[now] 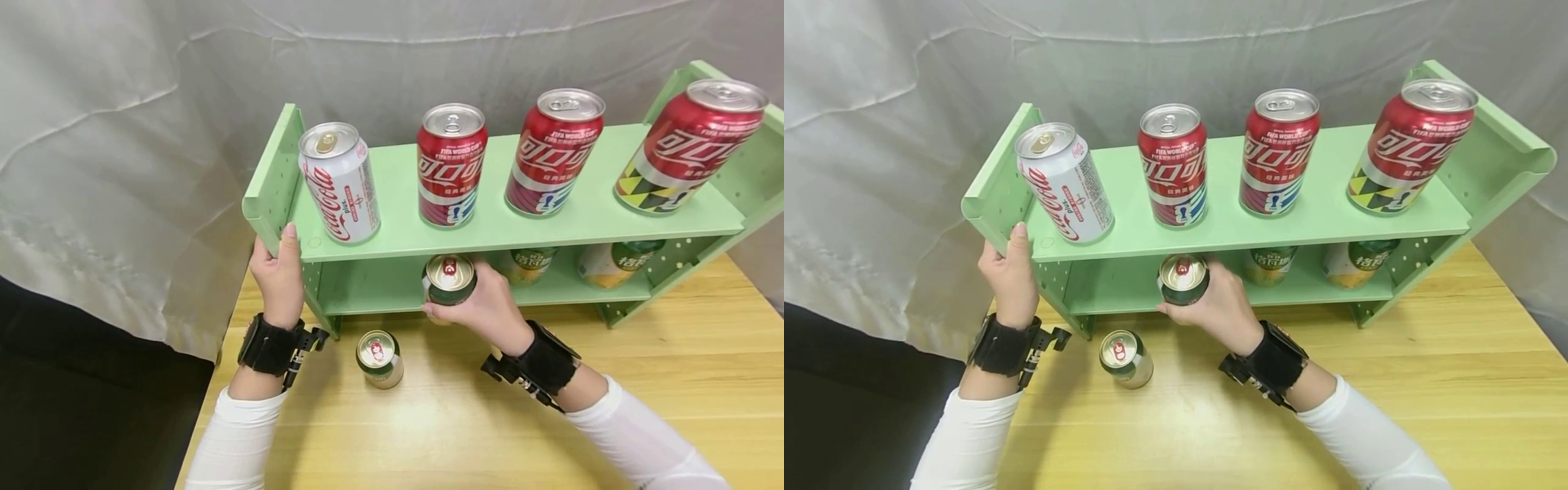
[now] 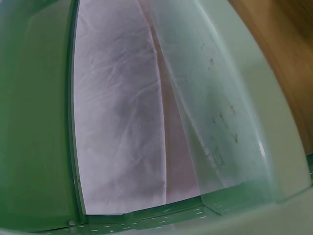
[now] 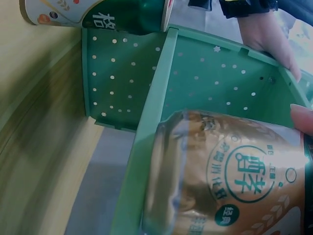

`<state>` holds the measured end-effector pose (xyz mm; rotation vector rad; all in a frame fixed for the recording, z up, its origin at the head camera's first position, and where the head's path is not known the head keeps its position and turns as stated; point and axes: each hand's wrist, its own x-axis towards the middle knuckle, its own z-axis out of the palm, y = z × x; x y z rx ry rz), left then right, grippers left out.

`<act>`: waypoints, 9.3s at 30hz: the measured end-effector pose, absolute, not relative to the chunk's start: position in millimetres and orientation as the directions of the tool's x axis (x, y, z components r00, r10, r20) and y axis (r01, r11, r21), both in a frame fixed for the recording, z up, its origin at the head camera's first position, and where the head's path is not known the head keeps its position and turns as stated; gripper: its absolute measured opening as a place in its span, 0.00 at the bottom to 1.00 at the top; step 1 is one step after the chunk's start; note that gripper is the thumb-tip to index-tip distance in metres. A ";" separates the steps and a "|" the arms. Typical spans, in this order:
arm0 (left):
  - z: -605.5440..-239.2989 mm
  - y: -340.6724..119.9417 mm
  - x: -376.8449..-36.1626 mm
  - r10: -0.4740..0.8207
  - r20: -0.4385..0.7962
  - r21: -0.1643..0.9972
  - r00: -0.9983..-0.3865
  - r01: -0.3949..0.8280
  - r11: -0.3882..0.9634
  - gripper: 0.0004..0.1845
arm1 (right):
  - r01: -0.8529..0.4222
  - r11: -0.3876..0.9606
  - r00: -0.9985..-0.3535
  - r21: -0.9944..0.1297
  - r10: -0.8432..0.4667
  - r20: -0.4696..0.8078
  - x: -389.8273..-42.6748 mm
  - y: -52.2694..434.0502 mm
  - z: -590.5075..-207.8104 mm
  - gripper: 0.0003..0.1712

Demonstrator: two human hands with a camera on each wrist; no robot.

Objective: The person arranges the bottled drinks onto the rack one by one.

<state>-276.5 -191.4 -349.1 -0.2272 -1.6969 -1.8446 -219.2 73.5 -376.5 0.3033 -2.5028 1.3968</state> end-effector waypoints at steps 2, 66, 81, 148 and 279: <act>-349.4 -191.9 -276.1 -0.316 0.519 0.839 -0.795 0.543 0.011 0.21 | -0.320 0.538 -0.938 -0.780 -0.067 0.339 -223.0 73.7 -375.7 0.42; -347.8 -190.3 -275.5 -0.342 0.470 0.870 -0.813 0.493 0.021 0.20 | -0.352 0.381 -0.934 -0.855 -0.083 0.348 -226.9 89.3 -385.1 0.53; -348.0 -190.8 -276.4 -0.342 0.460 0.877 -0.819 0.479 0.035 0.19 | -0.388 0.353 -0.920 -0.851 -0.103 0.377 -195.7 92.6 -390.2 0.49; -349.0 -194.8 -276.3 -0.322 0.483 0.871 -0.814 0.484 0.080 0.18 | -0.643 0.201 -0.752 -0.739 -0.348 0.560 -192.6 -5.0 -400.4 0.51; -350.6 -191.6 -279.2 -0.346 0.495 0.860 -0.797 0.507 0.060 0.17 | -0.510 0.348 -0.830 -0.786 -0.438 0.345 -193.1 -12.6 -415.6 0.49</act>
